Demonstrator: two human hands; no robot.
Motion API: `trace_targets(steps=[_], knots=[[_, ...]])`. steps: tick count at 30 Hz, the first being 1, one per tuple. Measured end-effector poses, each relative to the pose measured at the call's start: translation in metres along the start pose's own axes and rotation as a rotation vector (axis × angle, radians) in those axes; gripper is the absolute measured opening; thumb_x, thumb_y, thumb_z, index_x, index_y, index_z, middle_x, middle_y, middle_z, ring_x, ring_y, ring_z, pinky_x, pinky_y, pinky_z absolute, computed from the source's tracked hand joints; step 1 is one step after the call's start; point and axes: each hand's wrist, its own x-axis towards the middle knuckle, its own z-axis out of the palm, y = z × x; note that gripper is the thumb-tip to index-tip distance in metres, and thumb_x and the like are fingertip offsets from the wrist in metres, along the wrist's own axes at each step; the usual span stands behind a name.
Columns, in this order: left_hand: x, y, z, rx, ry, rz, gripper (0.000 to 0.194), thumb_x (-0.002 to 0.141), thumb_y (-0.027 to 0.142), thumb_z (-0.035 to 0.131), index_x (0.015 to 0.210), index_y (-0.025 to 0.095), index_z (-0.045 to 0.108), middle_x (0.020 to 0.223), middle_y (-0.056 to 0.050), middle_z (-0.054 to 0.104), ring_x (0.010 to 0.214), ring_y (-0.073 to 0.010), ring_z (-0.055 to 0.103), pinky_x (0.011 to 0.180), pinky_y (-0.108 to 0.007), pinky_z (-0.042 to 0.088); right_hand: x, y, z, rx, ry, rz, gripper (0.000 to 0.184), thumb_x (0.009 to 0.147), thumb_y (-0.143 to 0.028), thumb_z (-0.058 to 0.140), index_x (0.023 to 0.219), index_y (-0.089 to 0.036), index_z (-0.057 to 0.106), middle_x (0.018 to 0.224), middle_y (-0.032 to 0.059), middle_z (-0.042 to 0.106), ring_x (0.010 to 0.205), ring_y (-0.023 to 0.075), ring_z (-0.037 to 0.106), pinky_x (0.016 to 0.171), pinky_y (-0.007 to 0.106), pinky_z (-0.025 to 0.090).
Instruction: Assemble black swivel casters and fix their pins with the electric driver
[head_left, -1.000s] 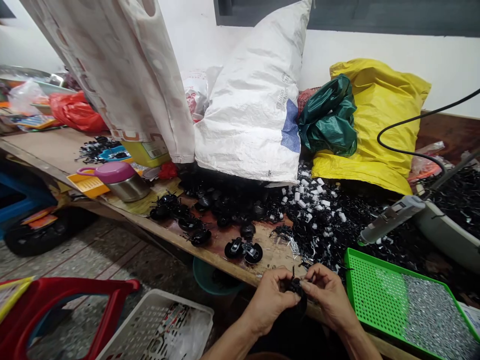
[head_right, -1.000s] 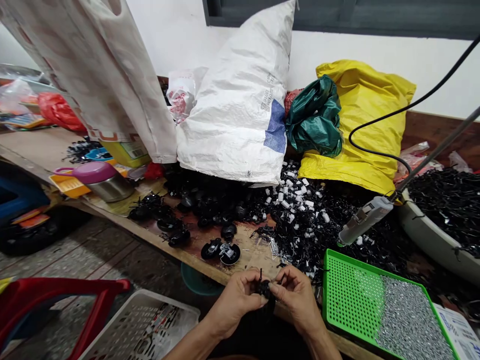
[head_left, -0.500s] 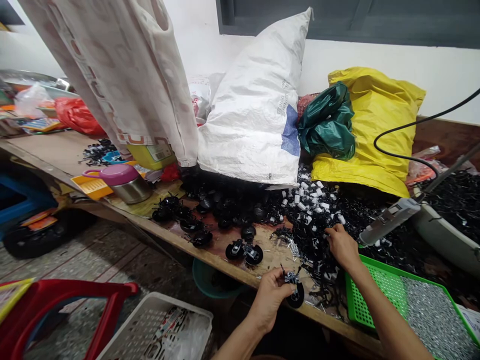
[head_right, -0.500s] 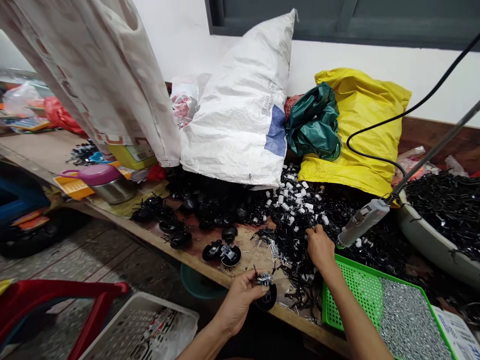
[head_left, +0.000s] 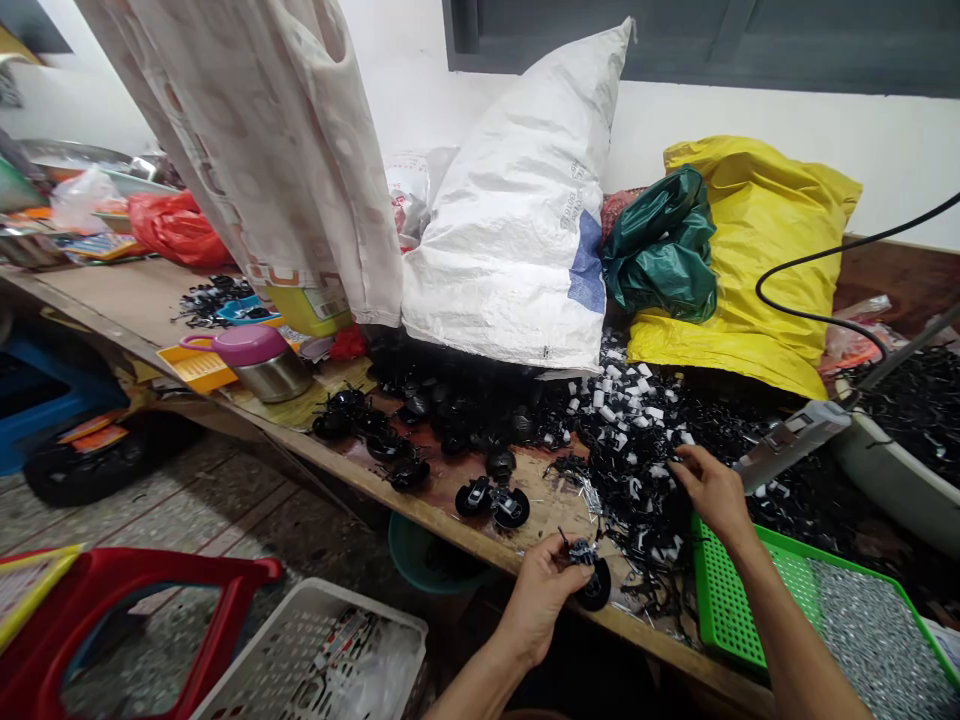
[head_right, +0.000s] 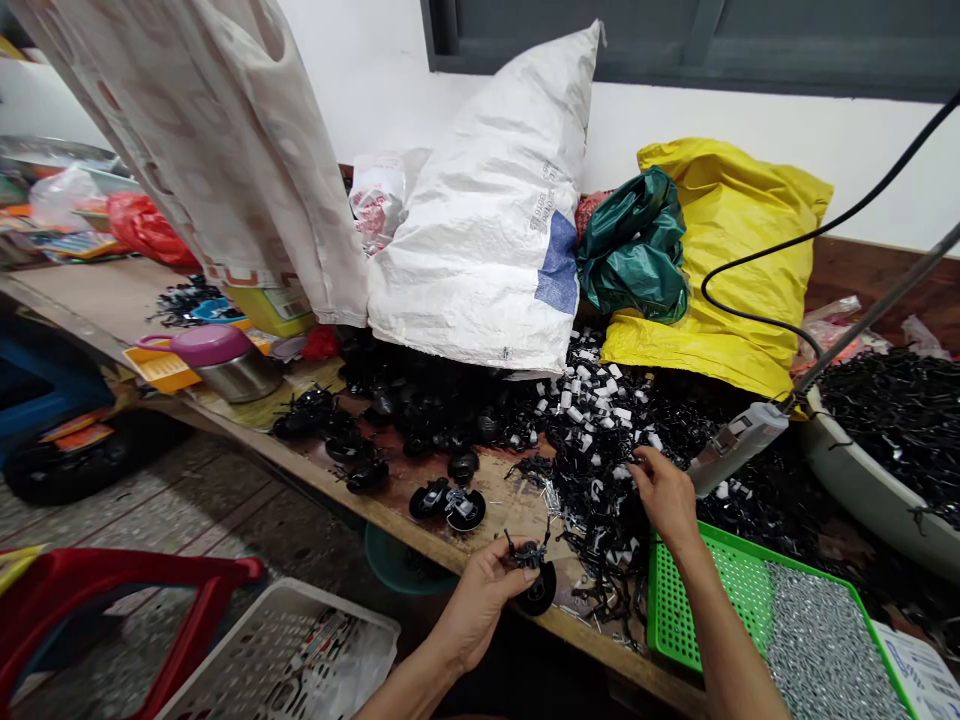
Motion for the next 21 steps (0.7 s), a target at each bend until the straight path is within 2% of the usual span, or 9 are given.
trace_targets(steps=[3, 6, 7, 10, 13, 15, 17, 19, 21], knots=[[-0.001, 0.002, 0.0, -0.019, 0.001, 0.006, 0.02, 0.059, 0.011, 0.067, 0.079, 0.013, 0.063, 0.072, 0.0, 0.061, 0.067, -0.0096, 0.049, 0.065, -0.02, 0.037, -0.002, -0.005, -0.001, 0.129, 0.018, 0.006, 0.032, 0.076, -0.042, 0.043, 0.082, -0.015, 0.06, 0.079, 0.0075, 0.065, 0.072, 0.0181, 0.059, 0.065, 0.028, 0.044], [-0.003, 0.007, 0.002, -0.012, 0.02, 0.04, 0.022, 0.06, 0.013, 0.067, 0.082, 0.015, 0.063, 0.07, 0.002, 0.059, 0.064, -0.0081, 0.048, 0.063, -0.018, 0.037, -0.02, -0.027, -0.002, 0.232, -0.068, -0.041, 0.031, 0.074, -0.043, 0.048, 0.081, -0.016, 0.061, 0.077, 0.0048, 0.065, 0.07, 0.0156, 0.058, 0.062, 0.024, 0.045], [-0.003, 0.01, 0.004, -0.001, 0.026, 0.065, 0.023, 0.06, 0.013, 0.067, 0.083, 0.015, 0.063, 0.071, 0.002, 0.059, 0.065, -0.008, 0.048, 0.063, -0.018, 0.037, -0.029, -0.038, -0.001, 0.265, -0.131, -0.062, 0.029, 0.073, -0.042, 0.051, 0.082, -0.017, 0.061, 0.073, 0.0024, 0.064, 0.065, 0.0142, 0.057, 0.058, 0.023, 0.044], [-0.003, 0.018, 0.008, 0.029, 0.004, 0.125, 0.022, 0.06, 0.014, 0.068, 0.082, 0.016, 0.064, 0.074, 0.001, 0.06, 0.068, -0.0094, 0.049, 0.066, -0.019, 0.038, -0.058, -0.068, 0.004, 0.425, -0.482, -0.098, 0.018, 0.073, -0.033, 0.053, 0.074, -0.017, 0.06, 0.061, -0.0014, 0.059, 0.055, 0.0117, 0.052, 0.052, 0.021, 0.04], [-0.002, 0.024, 0.01, -0.009, -0.01, 0.096, 0.019, 0.058, 0.012, 0.068, 0.077, 0.015, 0.064, 0.071, 0.0, 0.061, 0.065, -0.0096, 0.05, 0.064, -0.02, 0.039, -0.078, -0.084, 0.005, 0.61, -0.621, -0.001, 0.025, 0.081, -0.032, 0.043, 0.074, -0.015, 0.059, 0.059, -0.0003, 0.056, 0.054, 0.0116, 0.052, 0.048, 0.021, 0.04], [0.002, 0.027, 0.008, -0.082, 0.043, 0.067, 0.019, 0.056, 0.011, 0.068, 0.074, 0.015, 0.064, 0.068, 0.001, 0.061, 0.064, -0.0095, 0.051, 0.063, -0.02, 0.04, -0.085, -0.085, 0.004, 0.668, -0.621, -0.008, 0.025, 0.082, -0.031, 0.04, 0.089, -0.015, 0.059, 0.072, 0.0032, 0.06, 0.066, 0.014, 0.056, 0.058, 0.023, 0.045], [0.006, 0.029, 0.006, -0.16, 0.096, 0.02, 0.022, 0.053, 0.009, 0.069, 0.073, 0.015, 0.064, 0.068, 0.0, 0.062, 0.064, -0.0103, 0.053, 0.063, -0.021, 0.041, -0.09, -0.082, 0.004, 0.631, -0.588, -0.13, 0.027, 0.081, -0.025, 0.044, 0.104, -0.017, 0.055, 0.091, 0.0067, 0.06, 0.083, 0.0167, 0.057, 0.073, 0.027, 0.046], [0.01, 0.031, 0.004, -0.216, 0.112, -0.044, 0.023, 0.05, 0.009, 0.07, 0.072, 0.014, 0.063, 0.066, 0.0, 0.062, 0.061, -0.0108, 0.053, 0.061, -0.022, 0.042, -0.095, -0.077, 0.01, 0.542, -0.506, -0.292, 0.033, 0.079, -0.018, 0.045, 0.112, -0.019, 0.051, 0.101, 0.0085, 0.057, 0.093, 0.0175, 0.054, 0.081, 0.029, 0.044], [0.012, 0.032, 0.004, -0.244, 0.112, -0.075, 0.023, 0.049, 0.008, 0.07, 0.07, 0.013, 0.063, 0.065, 0.0, 0.062, 0.059, -0.0104, 0.053, 0.06, -0.022, 0.042, -0.1, -0.071, 0.02, 0.451, -0.365, -0.411, 0.035, 0.079, -0.012, 0.04, 0.111, -0.02, 0.051, 0.1, 0.0096, 0.056, 0.092, 0.0173, 0.054, 0.079, 0.029, 0.045]])
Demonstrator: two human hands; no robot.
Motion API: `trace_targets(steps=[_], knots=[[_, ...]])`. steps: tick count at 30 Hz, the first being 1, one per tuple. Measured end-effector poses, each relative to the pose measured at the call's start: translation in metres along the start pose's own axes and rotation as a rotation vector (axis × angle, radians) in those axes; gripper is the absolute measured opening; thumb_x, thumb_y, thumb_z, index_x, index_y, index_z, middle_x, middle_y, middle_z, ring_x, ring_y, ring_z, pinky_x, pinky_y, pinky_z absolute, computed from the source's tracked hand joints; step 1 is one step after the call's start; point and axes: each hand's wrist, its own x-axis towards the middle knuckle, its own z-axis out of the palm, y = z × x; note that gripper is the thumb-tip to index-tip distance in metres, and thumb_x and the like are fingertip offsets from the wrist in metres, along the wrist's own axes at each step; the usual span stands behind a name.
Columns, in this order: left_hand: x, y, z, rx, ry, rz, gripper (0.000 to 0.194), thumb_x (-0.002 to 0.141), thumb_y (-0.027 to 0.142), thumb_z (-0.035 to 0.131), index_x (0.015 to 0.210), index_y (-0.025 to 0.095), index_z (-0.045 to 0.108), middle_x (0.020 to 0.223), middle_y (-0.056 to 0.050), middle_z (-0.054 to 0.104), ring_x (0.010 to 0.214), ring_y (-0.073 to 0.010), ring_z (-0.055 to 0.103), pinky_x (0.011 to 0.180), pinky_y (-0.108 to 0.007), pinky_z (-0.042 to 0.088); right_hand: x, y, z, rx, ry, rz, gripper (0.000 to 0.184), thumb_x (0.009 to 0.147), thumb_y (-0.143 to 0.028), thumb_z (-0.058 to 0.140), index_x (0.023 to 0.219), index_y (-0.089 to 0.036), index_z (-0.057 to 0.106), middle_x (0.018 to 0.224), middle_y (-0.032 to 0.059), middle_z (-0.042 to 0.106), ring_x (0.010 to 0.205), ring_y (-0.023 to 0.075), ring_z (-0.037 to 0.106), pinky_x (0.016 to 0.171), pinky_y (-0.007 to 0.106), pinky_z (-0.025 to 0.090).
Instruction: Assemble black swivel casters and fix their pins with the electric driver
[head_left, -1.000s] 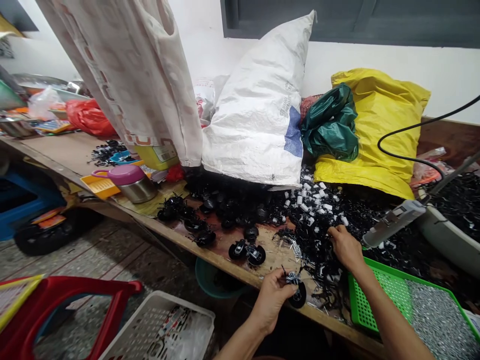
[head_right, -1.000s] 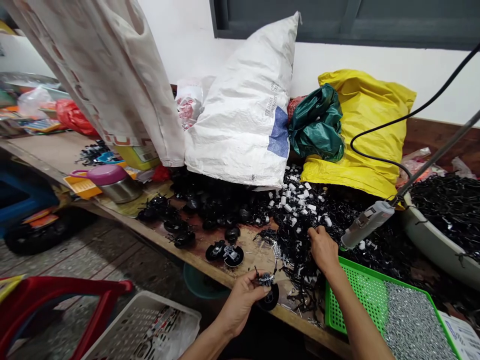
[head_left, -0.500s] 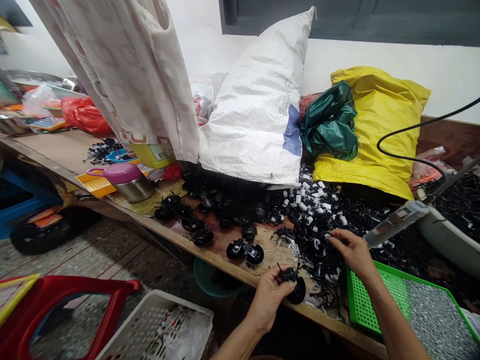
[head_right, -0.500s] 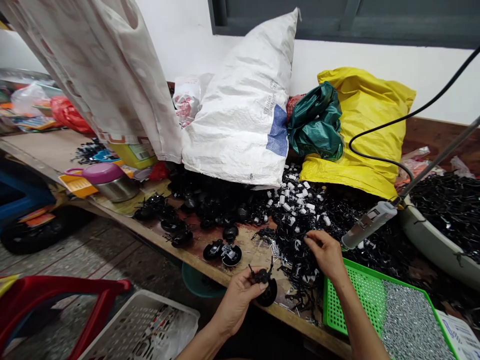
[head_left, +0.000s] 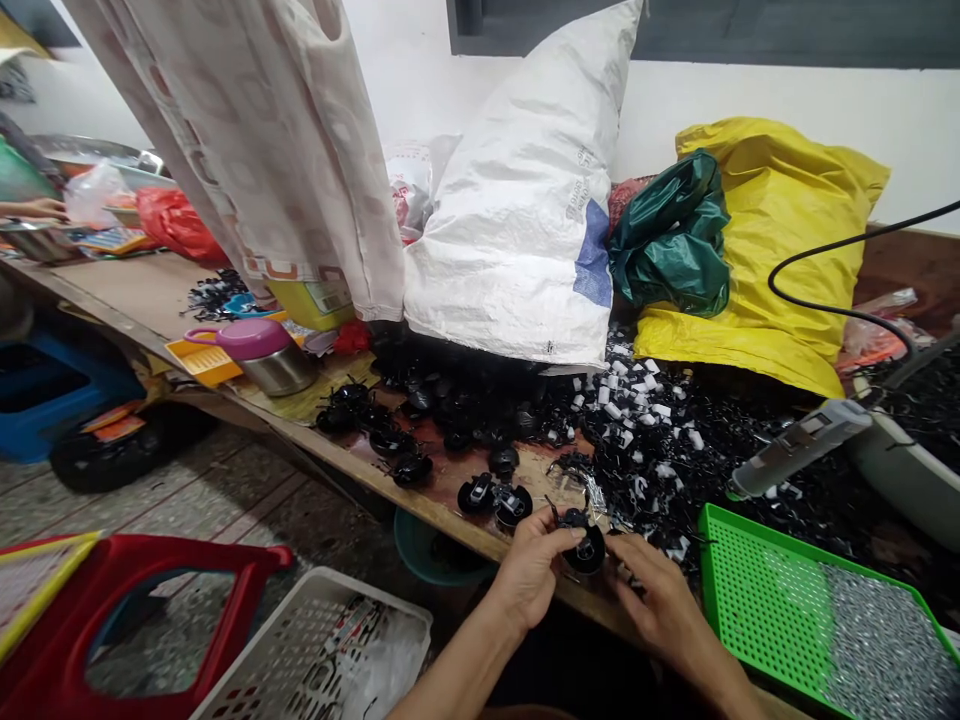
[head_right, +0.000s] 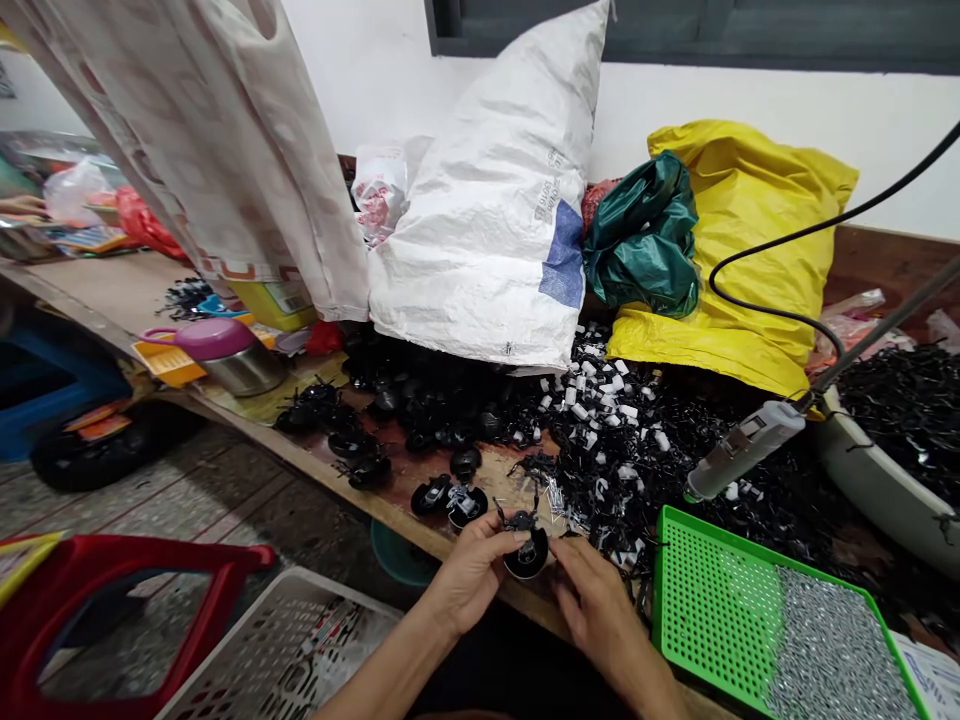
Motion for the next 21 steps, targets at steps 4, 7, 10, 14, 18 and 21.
trace_targets(steps=[4, 7, 10, 14, 18, 21], knots=[[-0.001, 0.001, -0.002, 0.009, -0.036, -0.006, 0.021, 0.05, 0.008, 0.069, 0.07, 0.013, 0.062, 0.067, 0.0, 0.063, 0.061, -0.0104, 0.054, 0.061, -0.023, 0.043, -0.004, 0.018, 0.012, -0.223, 0.199, -0.075, 0.033, 0.08, -0.007, 0.033, 0.098, -0.019, 0.058, 0.08, 0.0076, 0.055, 0.073, 0.016, 0.055, 0.061, 0.027, 0.048], [-0.002, 0.002, -0.005, 0.032, -0.003, -0.031, 0.021, 0.051, 0.009, 0.069, 0.069, 0.014, 0.06, 0.065, 0.002, 0.062, 0.058, -0.0101, 0.053, 0.057, -0.023, 0.043, -0.001, 0.016, 0.006, -0.236, 0.298, -0.001, 0.022, 0.082, -0.013, 0.039, 0.089, -0.019, 0.059, 0.071, 0.0049, 0.054, 0.063, 0.0148, 0.054, 0.055, 0.026, 0.047], [-0.002, 0.001, -0.006, 0.038, 0.003, -0.078, 0.021, 0.05, 0.007, 0.068, 0.067, 0.015, 0.058, 0.062, 0.002, 0.061, 0.055, -0.0104, 0.053, 0.053, -0.024, 0.043, 0.002, 0.001, -0.002, -0.098, 0.339, 0.039, 0.017, 0.082, -0.016, 0.042, 0.09, -0.019, 0.057, 0.078, 0.0062, 0.057, 0.07, 0.0158, 0.056, 0.06, 0.026, 0.048], [-0.001, -0.002, -0.004, 0.009, -0.063, -0.139, 0.022, 0.048, 0.004, 0.064, 0.067, 0.014, 0.058, 0.059, 0.002, 0.06, 0.053, -0.0098, 0.053, 0.053, -0.023, 0.043, 0.003, -0.016, 0.002, -0.046, 0.27, -0.133, 0.028, 0.082, -0.008, 0.038, 0.1, -0.02, 0.055, 0.084, 0.0072, 0.059, 0.077, 0.0161, 0.057, 0.066, 0.027, 0.049], [-0.002, -0.001, -0.004, 0.023, -0.095, -0.232, 0.023, 0.047, 0.003, 0.061, 0.066, 0.014, 0.056, 0.055, 0.002, 0.06, 0.05, -0.0109, 0.053, 0.051, -0.025, 0.043, 0.001, -0.021, 0.008, -0.151, 0.328, -0.271, 0.034, 0.08, -0.003, 0.038, 0.103, -0.021, 0.055, 0.082, 0.0073, 0.059, 0.078, 0.0163, 0.056, 0.066, 0.029, 0.049], [-0.003, 0.002, -0.004, 0.037, -0.095, -0.267, 0.024, 0.047, 0.002, 0.059, 0.067, 0.014, 0.056, 0.055, 0.002, 0.06, 0.048, -0.0109, 0.053, 0.05, -0.026, 0.044, 0.002, -0.022, 0.006, -0.203, 0.352, -0.33, 0.036, 0.079, -0.003, 0.039, 0.106, -0.022, 0.054, 0.083, 0.0076, 0.058, 0.079, 0.0165, 0.056, 0.064, 0.03, 0.05]])
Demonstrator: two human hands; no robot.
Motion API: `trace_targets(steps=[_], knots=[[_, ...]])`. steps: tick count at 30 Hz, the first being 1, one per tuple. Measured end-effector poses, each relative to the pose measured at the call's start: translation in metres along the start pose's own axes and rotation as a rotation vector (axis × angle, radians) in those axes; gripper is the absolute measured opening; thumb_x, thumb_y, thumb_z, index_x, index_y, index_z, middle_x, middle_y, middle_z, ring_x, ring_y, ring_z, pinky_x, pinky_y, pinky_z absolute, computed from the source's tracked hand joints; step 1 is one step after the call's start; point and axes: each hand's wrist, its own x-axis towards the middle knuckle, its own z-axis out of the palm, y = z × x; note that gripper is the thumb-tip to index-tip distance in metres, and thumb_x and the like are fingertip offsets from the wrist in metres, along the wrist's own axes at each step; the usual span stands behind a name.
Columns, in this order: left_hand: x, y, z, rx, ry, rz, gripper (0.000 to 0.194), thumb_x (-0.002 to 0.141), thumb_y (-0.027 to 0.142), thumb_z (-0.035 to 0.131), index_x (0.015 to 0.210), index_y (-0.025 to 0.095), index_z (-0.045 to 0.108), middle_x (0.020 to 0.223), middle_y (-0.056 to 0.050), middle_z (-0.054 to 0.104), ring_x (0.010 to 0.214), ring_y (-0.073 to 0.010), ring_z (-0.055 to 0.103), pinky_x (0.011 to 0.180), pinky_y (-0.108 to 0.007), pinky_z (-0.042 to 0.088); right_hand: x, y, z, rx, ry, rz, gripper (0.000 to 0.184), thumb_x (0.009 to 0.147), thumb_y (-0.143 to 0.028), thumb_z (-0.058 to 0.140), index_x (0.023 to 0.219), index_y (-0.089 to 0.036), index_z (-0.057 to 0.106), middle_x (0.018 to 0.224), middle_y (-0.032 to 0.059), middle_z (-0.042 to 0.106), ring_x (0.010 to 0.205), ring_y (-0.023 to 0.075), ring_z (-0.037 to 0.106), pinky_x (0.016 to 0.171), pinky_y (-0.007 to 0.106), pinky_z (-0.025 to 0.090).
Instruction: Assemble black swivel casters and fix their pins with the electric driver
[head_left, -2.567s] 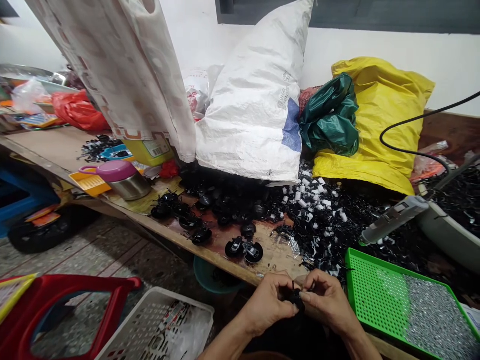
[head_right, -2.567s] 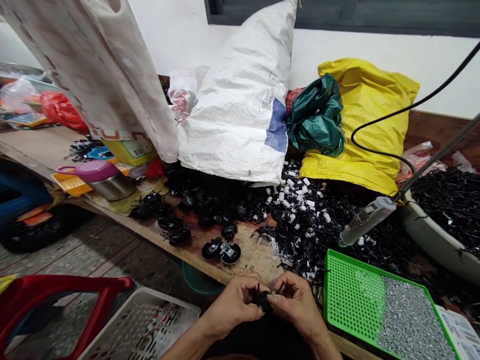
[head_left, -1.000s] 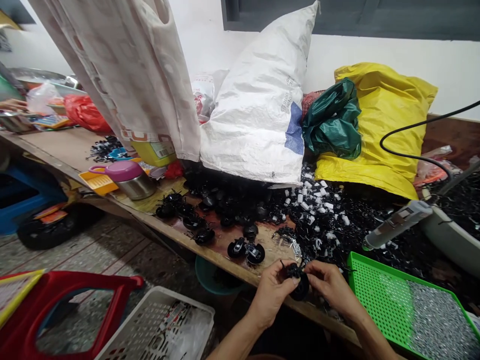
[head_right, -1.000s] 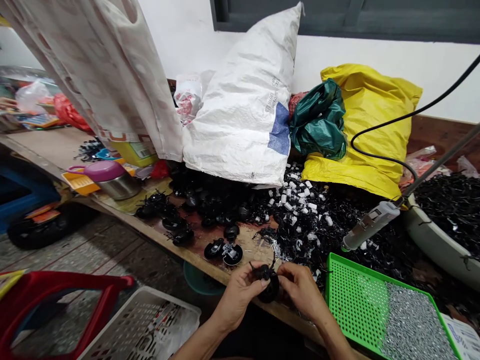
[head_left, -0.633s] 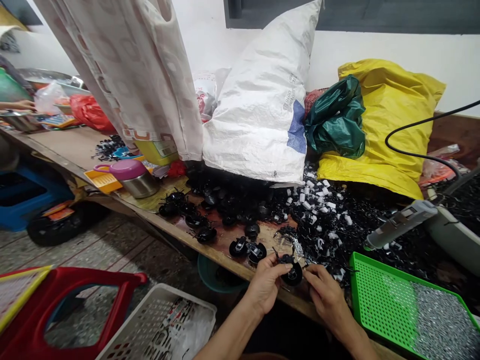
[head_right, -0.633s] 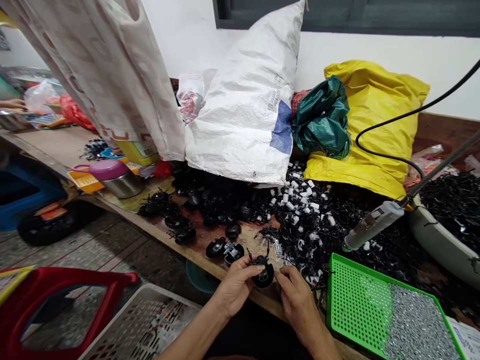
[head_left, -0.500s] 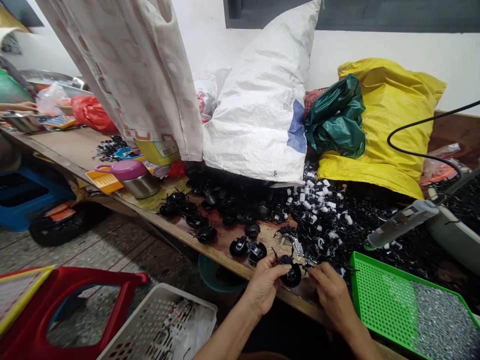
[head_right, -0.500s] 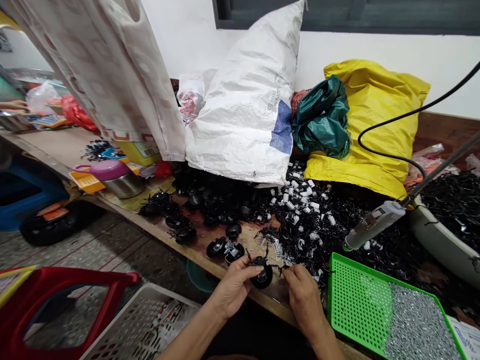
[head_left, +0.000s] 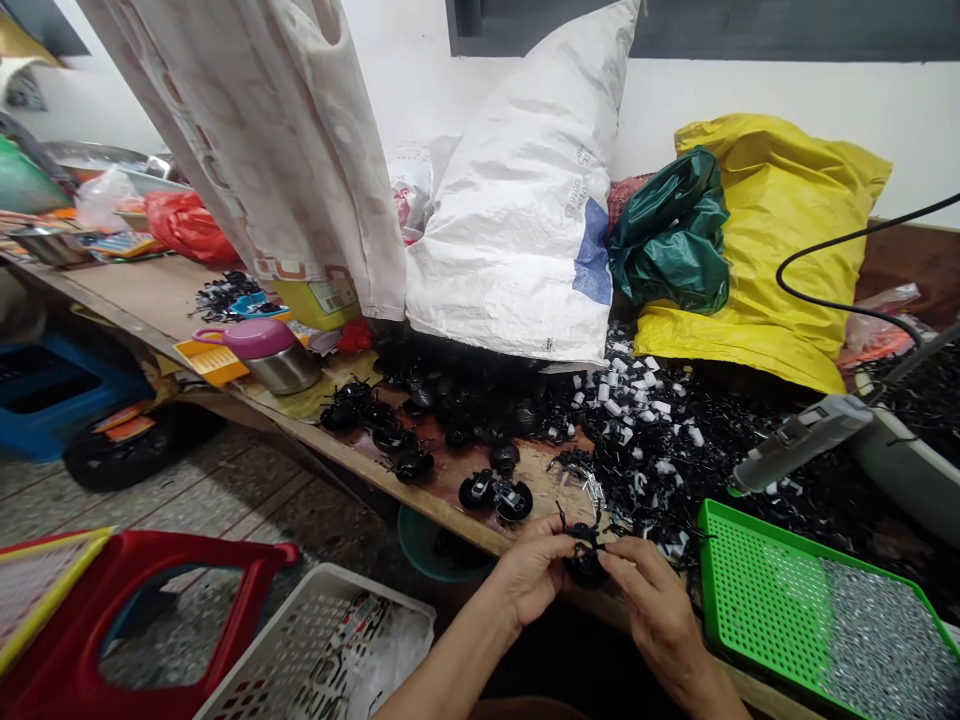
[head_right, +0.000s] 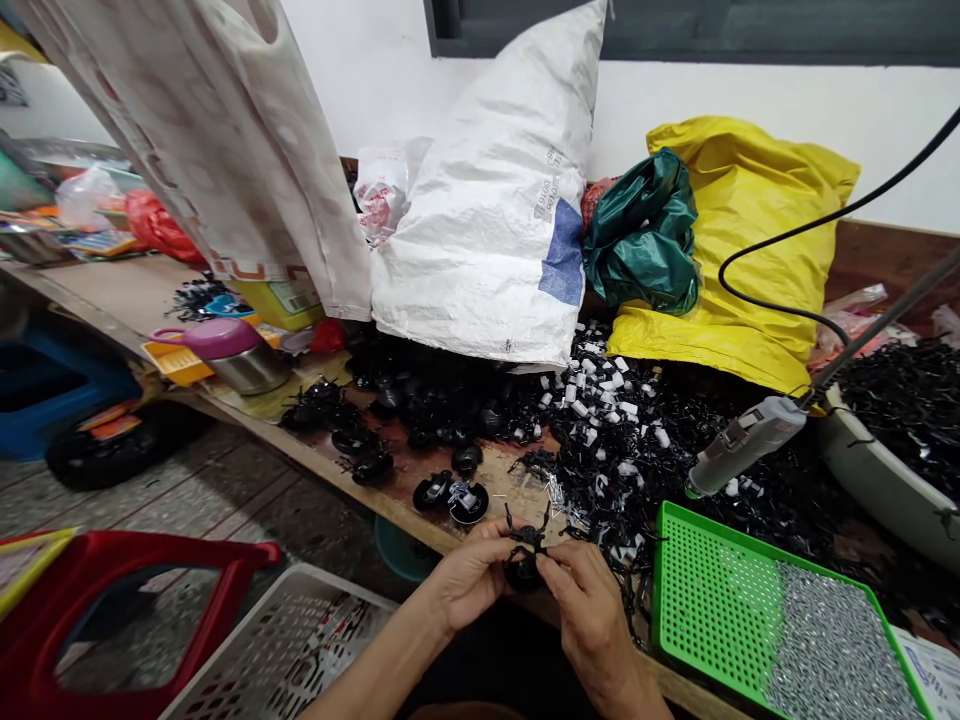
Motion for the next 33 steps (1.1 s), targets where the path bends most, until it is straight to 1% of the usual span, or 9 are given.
trace_targets(steps=[7, 13, 16, 19, 24, 26, 29, 31, 33], knots=[[0.0, 0.003, -0.001, 0.089, -0.063, -0.081, 0.021, 0.047, 0.004, 0.06, 0.065, 0.015, 0.058, 0.055, 0.001, 0.061, 0.046, -0.0115, 0.053, 0.049, -0.027, 0.043, -0.001, 0.001, -0.003, -0.054, -0.013, -0.018, 0.034, 0.08, -0.01, 0.044, 0.107, -0.029, 0.052, 0.076, 0.003, 0.054, 0.07, 0.0145, 0.054, 0.057, 0.028, 0.048], [0.007, 0.002, -0.005, 0.169, -0.104, -0.14, 0.02, 0.043, -0.001, 0.059, 0.058, 0.012, 0.059, 0.05, 0.001, 0.059, 0.043, -0.0107, 0.052, 0.049, -0.024, 0.04, 0.001, 0.004, -0.014, -0.037, -0.233, -0.151, 0.036, 0.08, -0.009, 0.045, 0.111, -0.026, 0.047, 0.08, 0.0035, 0.057, 0.076, 0.015, 0.052, 0.064, 0.031, 0.044], [0.008, 0.001, -0.002, 0.184, -0.111, -0.125, 0.021, 0.045, 0.001, 0.061, 0.062, 0.013, 0.061, 0.053, 0.001, 0.06, 0.045, -0.0099, 0.052, 0.05, -0.023, 0.039, -0.002, 0.01, -0.016, -0.092, -0.263, -0.185, 0.034, 0.079, -0.008, 0.046, 0.11, -0.022, 0.048, 0.082, 0.0046, 0.058, 0.078, 0.0151, 0.052, 0.068, 0.034, 0.043], [0.008, -0.003, 0.003, 0.176, -0.077, -0.043, 0.022, 0.046, 0.004, 0.064, 0.066, 0.013, 0.063, 0.056, 0.001, 0.061, 0.049, -0.0102, 0.052, 0.054, -0.024, 0.039, -0.005, 0.016, -0.016, -0.132, -0.261, -0.183, 0.031, 0.079, -0.01, 0.048, 0.108, -0.022, 0.051, 0.085, 0.006, 0.059, 0.079, 0.0164, 0.052, 0.068, 0.035, 0.043], [0.012, -0.013, 0.001, 0.232, -0.009, 0.257, 0.023, 0.054, 0.011, 0.066, 0.076, 0.013, 0.066, 0.066, -0.002, 0.063, 0.06, -0.0124, 0.052, 0.061, -0.024, 0.038, 0.008, 0.041, -0.029, -0.028, -0.444, 0.022, 0.028, 0.083, -0.014, 0.04, 0.104, -0.024, 0.055, 0.095, 0.0062, 0.058, 0.085, 0.0155, 0.054, 0.068, 0.029, 0.046], [0.016, -0.017, -0.004, 0.315, 0.039, 0.393, 0.026, 0.056, 0.015, 0.066, 0.082, 0.015, 0.067, 0.071, -0.002, 0.062, 0.067, -0.0148, 0.052, 0.066, -0.025, 0.038, 0.025, 0.064, -0.036, -0.026, -0.329, 0.148, 0.027, 0.085, -0.016, 0.036, 0.102, -0.023, 0.056, 0.096, 0.0057, 0.058, 0.088, 0.0146, 0.054, 0.073, 0.027, 0.046], [0.02, -0.02, -0.011, 0.502, 0.087, 0.563, 0.023, 0.059, 0.017, 0.064, 0.082, 0.016, 0.068, 0.073, -0.002, 0.058, 0.074, -0.0175, 0.05, 0.071, -0.026, 0.037, 0.054, 0.103, -0.036, -0.293, -0.124, 0.379, 0.025, 0.083, -0.018, 0.037, 0.098, -0.02, 0.057, 0.1, 0.0075, 0.053, 0.094, 0.0183, 0.051, 0.079, 0.032, 0.042], [0.02, -0.02, -0.014, 0.602, 0.076, 0.622, 0.021, 0.063, 0.019, 0.062, 0.082, 0.017, 0.068, 0.073, -0.002, 0.055, 0.075, -0.0182, 0.049, 0.072, -0.026, 0.037, 0.068, 0.123, -0.029, -0.362, -0.09, 0.445, 0.026, 0.08, -0.018, 0.041, 0.101, -0.02, 0.056, 0.102, 0.0093, 0.049, 0.094, 0.0211, 0.049, 0.076, 0.034, 0.041], [0.019, -0.019, -0.015, 0.664, 0.061, 0.644, 0.02, 0.065, 0.02, 0.06, 0.083, 0.017, 0.068, 0.073, -0.002, 0.054, 0.075, -0.0183, 0.049, 0.071, -0.026, 0.037, 0.074, 0.134, -0.022, -0.395, -0.102, 0.485, 0.023, 0.075, -0.016, 0.048, 0.093, -0.021, 0.059, 0.093, 0.0074, 0.05, 0.085, 0.0203, 0.05, 0.068, 0.031, 0.041]])
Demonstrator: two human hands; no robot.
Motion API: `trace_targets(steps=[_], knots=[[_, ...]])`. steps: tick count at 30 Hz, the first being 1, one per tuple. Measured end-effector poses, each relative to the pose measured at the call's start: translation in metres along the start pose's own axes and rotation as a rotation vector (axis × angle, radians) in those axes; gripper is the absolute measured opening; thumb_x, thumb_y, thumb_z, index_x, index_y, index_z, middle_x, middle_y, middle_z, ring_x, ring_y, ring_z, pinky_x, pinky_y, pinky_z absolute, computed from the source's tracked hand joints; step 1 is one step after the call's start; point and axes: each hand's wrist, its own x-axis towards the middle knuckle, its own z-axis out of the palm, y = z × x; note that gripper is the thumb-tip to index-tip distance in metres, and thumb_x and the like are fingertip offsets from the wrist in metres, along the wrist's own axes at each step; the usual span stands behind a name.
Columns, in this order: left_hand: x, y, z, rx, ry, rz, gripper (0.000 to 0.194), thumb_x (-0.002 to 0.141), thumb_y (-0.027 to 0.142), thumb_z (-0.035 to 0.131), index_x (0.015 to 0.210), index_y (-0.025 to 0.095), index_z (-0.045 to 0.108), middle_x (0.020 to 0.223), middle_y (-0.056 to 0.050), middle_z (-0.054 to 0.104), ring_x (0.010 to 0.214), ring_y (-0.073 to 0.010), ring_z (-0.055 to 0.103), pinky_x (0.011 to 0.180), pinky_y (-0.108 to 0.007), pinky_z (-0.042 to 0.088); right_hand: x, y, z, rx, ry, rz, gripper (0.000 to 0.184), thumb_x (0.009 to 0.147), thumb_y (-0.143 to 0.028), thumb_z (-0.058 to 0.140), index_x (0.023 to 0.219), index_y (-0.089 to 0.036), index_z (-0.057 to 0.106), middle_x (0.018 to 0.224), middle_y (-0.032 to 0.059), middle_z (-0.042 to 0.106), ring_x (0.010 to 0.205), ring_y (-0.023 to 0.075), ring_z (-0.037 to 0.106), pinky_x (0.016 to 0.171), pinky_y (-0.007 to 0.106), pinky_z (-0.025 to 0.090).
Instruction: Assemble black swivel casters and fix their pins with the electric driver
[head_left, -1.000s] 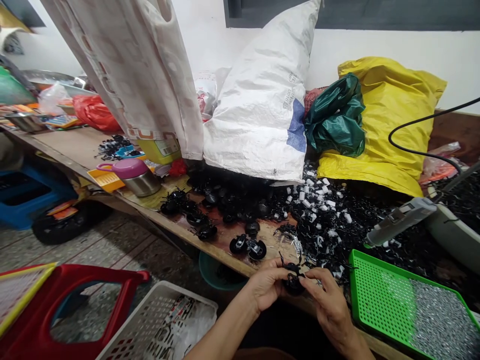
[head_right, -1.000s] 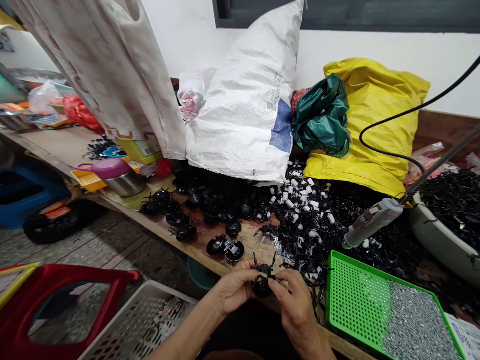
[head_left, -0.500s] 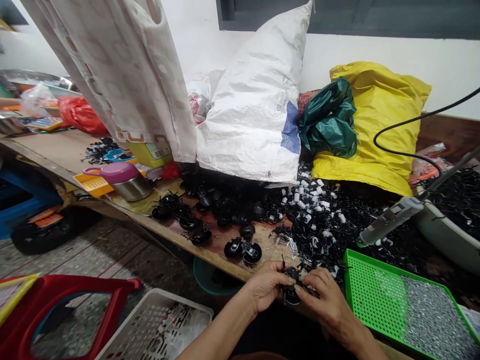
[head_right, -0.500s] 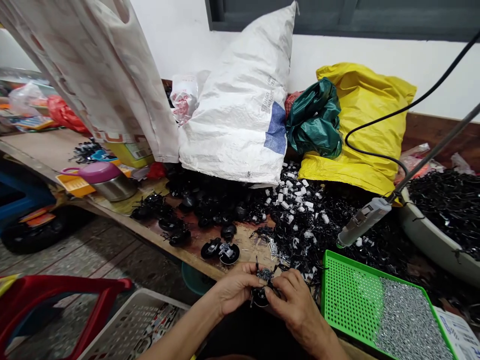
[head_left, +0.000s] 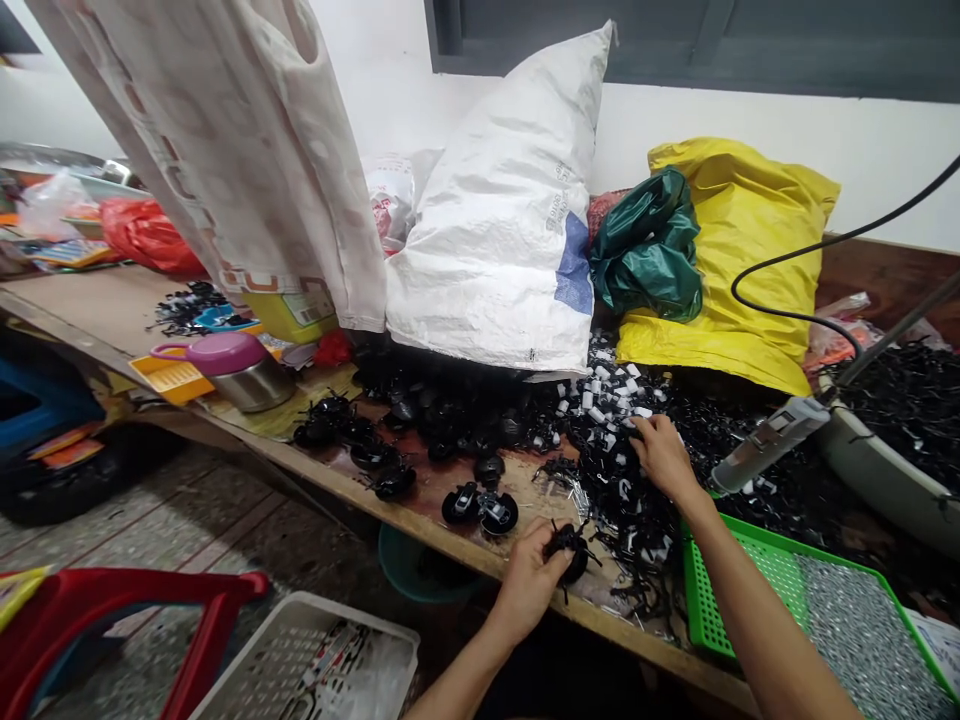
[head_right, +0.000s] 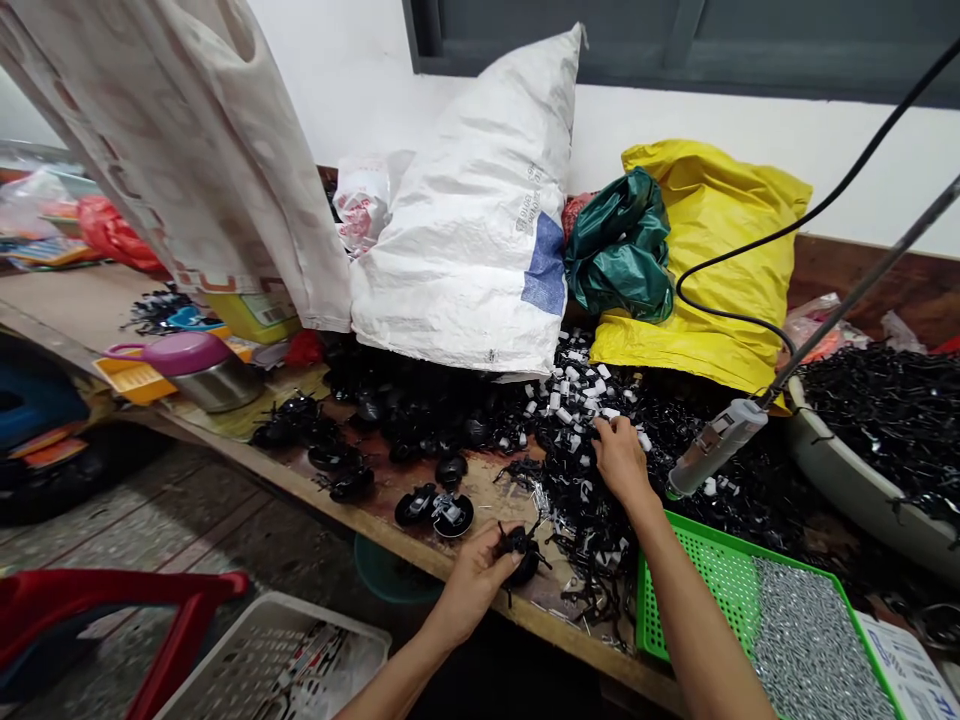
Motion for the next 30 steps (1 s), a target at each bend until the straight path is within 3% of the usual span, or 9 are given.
trace_targets(steps=[4, 9, 12, 15, 18, 20, 21, 25, 30], knots=[[-0.001, 0.003, -0.002, 0.058, -0.015, 0.034, 0.02, 0.067, 0.018, 0.058, 0.084, 0.017, 0.067, 0.076, -0.003, 0.055, 0.075, -0.0186, 0.049, 0.071, -0.027, 0.037, -0.004, 0.006, 0.004, -0.017, -0.011, 0.051, 0.012, 0.069, -0.014, 0.054, 0.075, -0.021, 0.062, 0.079, 0.004, 0.051, 0.07, 0.0167, 0.049, 0.057, 0.026, 0.036], [-0.002, 0.002, 0.0, 0.063, -0.015, 0.052, 0.021, 0.067, 0.018, 0.057, 0.085, 0.019, 0.067, 0.08, -0.004, 0.057, 0.077, -0.0194, 0.051, 0.073, -0.028, 0.038, -0.007, 0.02, -0.017, 0.027, 0.147, 0.187, 0.019, 0.075, -0.027, 0.048, 0.083, -0.015, 0.06, 0.08, 0.0078, 0.054, 0.072, 0.019, 0.049, 0.069, 0.032, 0.039], [-0.002, 0.002, 0.001, -0.02, 0.01, 0.017, 0.019, 0.064, 0.018, 0.06, 0.082, 0.018, 0.068, 0.077, -0.003, 0.058, 0.078, -0.019, 0.052, 0.074, -0.028, 0.038, -0.012, 0.013, -0.027, 0.11, 0.182, 0.229, 0.028, 0.077, -0.035, 0.046, 0.088, -0.013, 0.059, 0.087, 0.0107, 0.056, 0.071, 0.019, 0.051, 0.072, 0.034, 0.04], [-0.004, 0.008, -0.001, -0.222, 0.075, -0.101, 0.025, 0.061, 0.017, 0.065, 0.086, 0.016, 0.066, 0.078, -0.003, 0.061, 0.077, -0.0173, 0.053, 0.073, -0.026, 0.04, -0.035, -0.012, -0.025, 0.251, 0.051, 0.185, 0.029, 0.076, -0.037, 0.047, 0.087, -0.014, 0.059, 0.085, 0.0081, 0.062, 0.076, 0.0184, 0.056, 0.071, 0.03, 0.043], [-0.004, 0.02, -0.009, -0.39, 0.173, -0.146, 0.031, 0.059, 0.016, 0.068, 0.089, 0.016, 0.062, 0.08, -0.002, 0.064, 0.074, -0.0137, 0.055, 0.07, -0.023, 0.042, -0.067, -0.044, -0.009, 0.385, -0.183, 0.108, 0.021, 0.076, -0.034, 0.05, 0.079, -0.016, 0.062, 0.074, 0.0018, 0.065, 0.067, 0.0145, 0.059, 0.061, 0.023, 0.045], [-0.004, 0.028, -0.016, -0.44, 0.22, -0.127, 0.027, 0.059, 0.015, 0.069, 0.085, 0.016, 0.06, 0.076, -0.001, 0.064, 0.07, -0.0116, 0.055, 0.067, -0.021, 0.042, -0.086, -0.061, 0.006, 0.466, -0.432, 0.085, 0.019, 0.077, -0.028, 0.048, 0.077, -0.016, 0.062, 0.067, 0.0001, 0.064, 0.06, 0.0131, 0.058, 0.054, 0.021, 0.043], [-0.004, 0.031, -0.019, -0.454, 0.233, -0.12, 0.025, 0.059, 0.015, 0.069, 0.082, 0.015, 0.06, 0.075, 0.0, 0.064, 0.068, -0.0107, 0.055, 0.066, -0.021, 0.043, -0.092, -0.067, 0.014, 0.47, -0.47, 0.079, 0.017, 0.076, -0.026, 0.048, 0.075, -0.016, 0.062, 0.065, 0.0, 0.063, 0.059, 0.0132, 0.057, 0.053, 0.021, 0.043], [-0.007, 0.034, -0.025, -0.467, 0.246, -0.135, 0.025, 0.059, 0.013, 0.069, 0.081, 0.015, 0.06, 0.074, 0.001, 0.064, 0.066, -0.0081, 0.055, 0.065, -0.018, 0.042, -0.1, -0.077, 0.03, 0.397, -0.452, 0.089, 0.016, 0.076, -0.02, 0.045, 0.078, -0.016, 0.061, 0.078, 0.0057, 0.062, 0.075, 0.019, 0.056, 0.069, 0.03, 0.042], [-0.011, 0.031, -0.021, -0.456, 0.173, -0.18, 0.023, 0.061, 0.013, 0.067, 0.083, 0.014, 0.059, 0.076, 0.0, 0.063, 0.067, -0.0089, 0.054, 0.065, -0.019, 0.042, -0.105, -0.075, 0.021, 0.331, -0.445, -0.008, 0.024, 0.076, -0.017, 0.046, 0.097, -0.018, 0.056, 0.101, 0.0089, 0.056, 0.092, 0.0214, 0.052, 0.081, 0.033, 0.04]])
